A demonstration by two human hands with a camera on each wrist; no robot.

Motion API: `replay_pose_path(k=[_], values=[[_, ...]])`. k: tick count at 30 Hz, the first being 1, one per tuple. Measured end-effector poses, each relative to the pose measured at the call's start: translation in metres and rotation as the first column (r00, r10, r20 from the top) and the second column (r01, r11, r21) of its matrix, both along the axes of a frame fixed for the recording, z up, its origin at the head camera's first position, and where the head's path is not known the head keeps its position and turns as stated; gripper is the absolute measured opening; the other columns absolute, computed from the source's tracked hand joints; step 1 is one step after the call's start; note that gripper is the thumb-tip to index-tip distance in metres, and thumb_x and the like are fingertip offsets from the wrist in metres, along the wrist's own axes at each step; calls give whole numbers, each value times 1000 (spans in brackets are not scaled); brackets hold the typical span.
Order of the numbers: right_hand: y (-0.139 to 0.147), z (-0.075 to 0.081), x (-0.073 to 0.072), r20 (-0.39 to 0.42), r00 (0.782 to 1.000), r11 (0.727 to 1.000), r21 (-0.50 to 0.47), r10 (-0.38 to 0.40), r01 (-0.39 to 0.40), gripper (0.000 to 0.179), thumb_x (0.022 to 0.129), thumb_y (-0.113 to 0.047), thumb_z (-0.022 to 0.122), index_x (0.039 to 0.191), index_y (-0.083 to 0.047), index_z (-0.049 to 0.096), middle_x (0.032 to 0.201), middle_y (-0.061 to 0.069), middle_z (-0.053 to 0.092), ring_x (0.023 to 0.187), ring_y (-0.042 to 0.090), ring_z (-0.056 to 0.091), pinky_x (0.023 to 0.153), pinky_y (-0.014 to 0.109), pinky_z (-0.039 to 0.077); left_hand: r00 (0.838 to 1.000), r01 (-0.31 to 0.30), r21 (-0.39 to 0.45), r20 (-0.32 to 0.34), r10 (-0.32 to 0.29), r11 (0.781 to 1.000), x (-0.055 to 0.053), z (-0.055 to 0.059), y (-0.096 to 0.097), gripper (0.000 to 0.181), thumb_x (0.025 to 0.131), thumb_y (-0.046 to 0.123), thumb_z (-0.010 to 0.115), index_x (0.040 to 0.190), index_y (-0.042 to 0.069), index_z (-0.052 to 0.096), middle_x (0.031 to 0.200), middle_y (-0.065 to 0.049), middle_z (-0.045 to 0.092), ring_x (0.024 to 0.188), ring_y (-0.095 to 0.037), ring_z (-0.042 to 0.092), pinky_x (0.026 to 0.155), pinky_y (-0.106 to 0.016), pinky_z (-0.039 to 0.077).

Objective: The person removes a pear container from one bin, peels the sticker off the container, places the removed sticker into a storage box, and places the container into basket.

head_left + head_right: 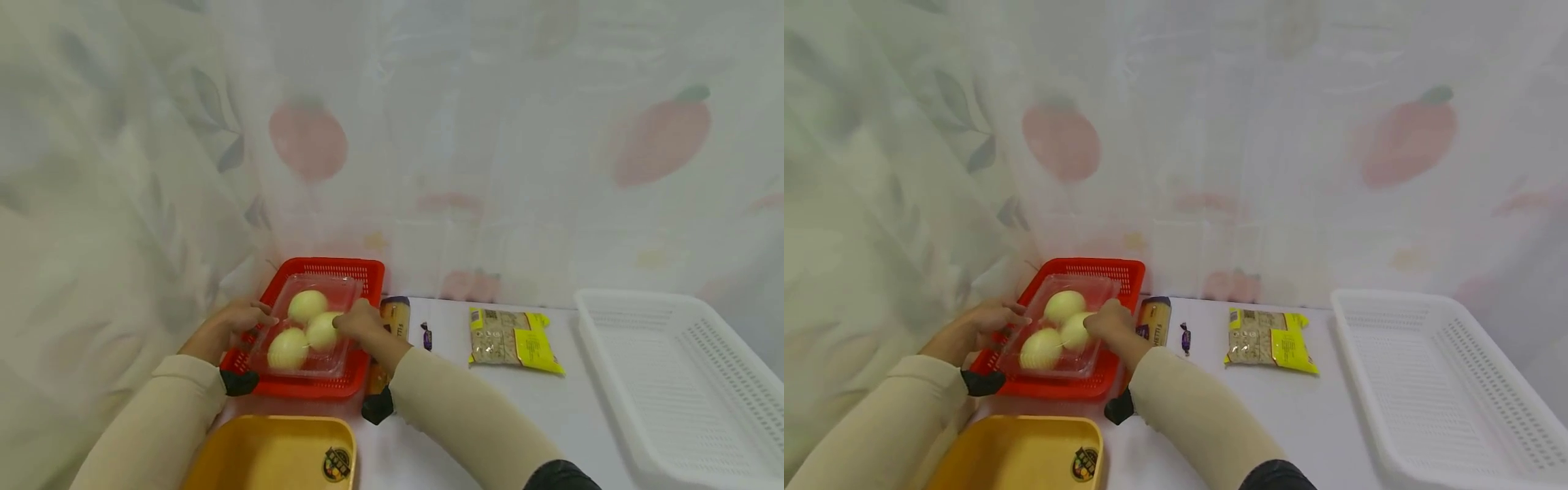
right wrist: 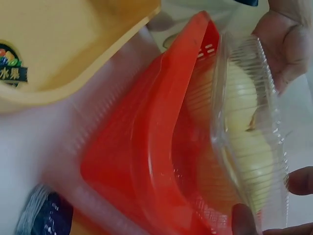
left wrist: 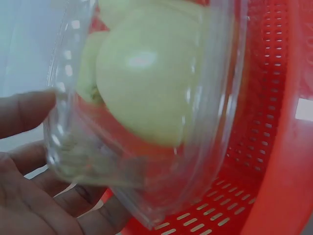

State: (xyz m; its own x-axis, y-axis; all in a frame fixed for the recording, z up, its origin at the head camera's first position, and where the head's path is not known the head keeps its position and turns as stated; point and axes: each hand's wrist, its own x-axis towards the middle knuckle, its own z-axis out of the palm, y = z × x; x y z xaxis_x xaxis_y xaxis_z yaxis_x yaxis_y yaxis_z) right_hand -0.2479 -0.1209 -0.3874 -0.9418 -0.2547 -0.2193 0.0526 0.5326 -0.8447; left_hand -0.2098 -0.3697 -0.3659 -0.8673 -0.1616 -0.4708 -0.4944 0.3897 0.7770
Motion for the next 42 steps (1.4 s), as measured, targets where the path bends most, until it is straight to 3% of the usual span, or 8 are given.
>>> replay_pose_path(k=[5, 10, 17, 20, 27, 37, 40, 42], values=[[-9, -2, 2, -22, 1000, 999, 41, 3, -2, 19, 79, -11, 69, 72, -8, 52, 64, 5, 46, 53, 20, 48, 44, 31, 46, 1000, 4, 24, -18, -3, 1000, -3, -10, -1, 61, 94, 8, 58, 143, -10, 28, 123, -26, 45, 100, -39, 52, 72, -51, 54], [-17, -8, 1, -50, 998, 994, 103, 29, -24, 29, 77, -7, 65, 63, -12, 40, 57, 1, 32, 46, 17, 35, 39, 29, 37, 1000, -17, 27, -23, 18, 999, -5, -19, -1, 60, 93, 3, 55, 144, -9, 27, 115, -23, 48, 89, -33, 53, 69, -49, 53], [-24, -13, 5, -90, 994, 986, 158, 66, -52, 17, 77, -10, 65, 67, -9, 51, 59, 4, 44, 48, 19, 42, 39, 30, 38, 998, -23, -5, -51, 23, 1000, -8, -29, -4, 57, 91, 0, 53, 144, -8, 31, 107, -22, 52, 88, -33, 53, 66, -50, 54], [-26, -14, 7, -93, 992, 984, 160, 88, -72, 18, 76, -11, 64, 65, -11, 50, 59, 3, 42, 48, 18, 38, 40, 29, 34, 998, -35, -20, -50, 34, 999, -8, -33, -4, 58, 91, 0, 54, 144, -8, 32, 106, -20, 52, 86, -32, 52, 66, -49, 54], [-32, -15, 11, -57, 994, 988, 127, 98, -90, 11, 74, -8, 61, 69, -9, 51, 64, 4, 39, 53, 19, 34, 44, 31, 31, 996, -52, -23, -67, 50, 998, -8, -42, -1, 56, 87, -4, 53, 140, -9, 37, 75, -10, 52, 58, -22, 49, 53, -36, 47], [-32, -23, 11, -10, 995, 994, 27, 102, -102, 13, 73, -5, 60, 68, -9, 48, 64, 3, 38, 51, 17, 31, 43, 30, 29, 994, -32, -43, -109, 27, 999, -2, -48, 0, 57, 89, -4, 53, 143, -8, 35, 94, -15, 54, 67, -25, 49, 56, -35, 44], [-32, -25, 11, -6, 995, 995, 12, 102, -102, 12, 73, -7, 62, 71, -8, 50, 67, 4, 41, 54, 18, 34, 44, 31, 31, 992, -21, -42, -129, 16, 999, -2, -50, -2, 58, 91, 3, 59, 143, -8, 35, 105, -20, 55, 84, -32, 53, 64, -38, 47], [-32, -25, 11, -13, 995, 995, 11, 103, -103, 13, 73, -9, 63, 73, -7, 51, 69, 5, 42, 56, 19, 36, 45, 31, 32, 991, -7, -30, -134, 3, 1000, -1, -51, -3, 64, 91, 10, 63, 144, -8, 32, 122, -26, 50, 102, -38, 50, 73, -42, 49]])
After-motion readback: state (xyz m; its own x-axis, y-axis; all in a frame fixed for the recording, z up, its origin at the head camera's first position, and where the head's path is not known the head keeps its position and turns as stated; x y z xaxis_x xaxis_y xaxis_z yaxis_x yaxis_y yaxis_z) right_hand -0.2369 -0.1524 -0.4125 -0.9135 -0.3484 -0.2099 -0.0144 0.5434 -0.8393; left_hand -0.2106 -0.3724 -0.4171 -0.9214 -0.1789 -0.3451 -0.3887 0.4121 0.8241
